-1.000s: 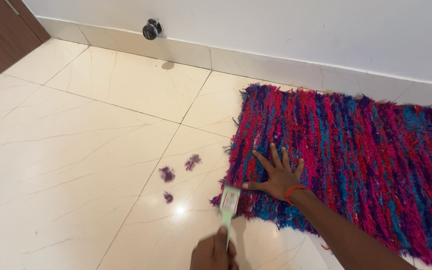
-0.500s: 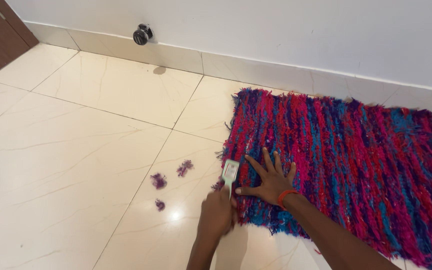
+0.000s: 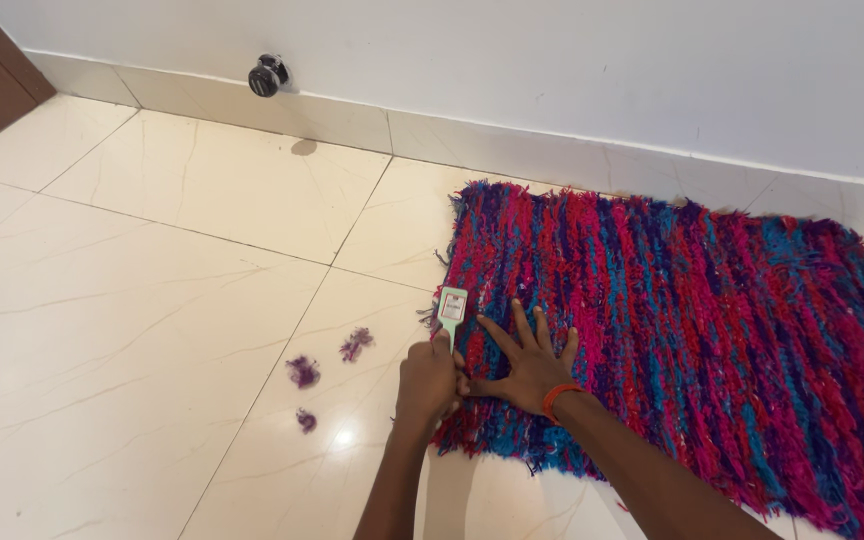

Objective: The person brushes a colorful shag rug with a hand brush, periodically picking off lint and debris by hand while sitting on the floor.

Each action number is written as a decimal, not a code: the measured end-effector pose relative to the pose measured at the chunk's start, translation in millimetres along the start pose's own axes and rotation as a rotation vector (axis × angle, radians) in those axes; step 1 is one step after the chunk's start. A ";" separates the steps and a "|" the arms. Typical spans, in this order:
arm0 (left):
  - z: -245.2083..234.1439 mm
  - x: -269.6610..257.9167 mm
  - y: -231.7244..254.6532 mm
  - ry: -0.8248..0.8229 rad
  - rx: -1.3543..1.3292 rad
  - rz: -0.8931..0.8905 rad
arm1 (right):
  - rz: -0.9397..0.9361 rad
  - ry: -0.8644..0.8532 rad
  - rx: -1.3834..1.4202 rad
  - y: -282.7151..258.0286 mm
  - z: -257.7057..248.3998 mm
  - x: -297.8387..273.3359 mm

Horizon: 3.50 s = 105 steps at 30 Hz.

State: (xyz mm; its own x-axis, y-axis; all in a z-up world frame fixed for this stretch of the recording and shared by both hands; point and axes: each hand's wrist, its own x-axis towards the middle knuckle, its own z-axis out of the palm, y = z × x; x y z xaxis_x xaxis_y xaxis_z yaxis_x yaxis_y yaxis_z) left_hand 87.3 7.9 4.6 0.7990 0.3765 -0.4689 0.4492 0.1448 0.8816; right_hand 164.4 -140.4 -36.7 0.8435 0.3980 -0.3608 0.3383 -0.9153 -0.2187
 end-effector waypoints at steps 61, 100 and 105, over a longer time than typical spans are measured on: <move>-24.8 1.0 -57.2 -0.182 1.102 0.262 | 0.123 0.214 0.442 38.6 -25.1 -43.5; 11.7 -6.8 -68.7 -0.057 1.172 0.498 | 0.164 0.255 0.410 84.0 -23.9 -49.8; 15.1 -4.0 -76.8 0.049 1.154 0.663 | 0.207 0.078 0.368 80.9 0.6 -118.2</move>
State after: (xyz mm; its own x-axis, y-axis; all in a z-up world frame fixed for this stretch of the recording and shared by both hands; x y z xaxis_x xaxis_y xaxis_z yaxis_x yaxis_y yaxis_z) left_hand 55.7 -18.6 -62.0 0.9926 0.1097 0.0521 0.0820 -0.9217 0.3792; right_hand 91.8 -261.5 -12.3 0.9120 0.1891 -0.3641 -0.0011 -0.8864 -0.4630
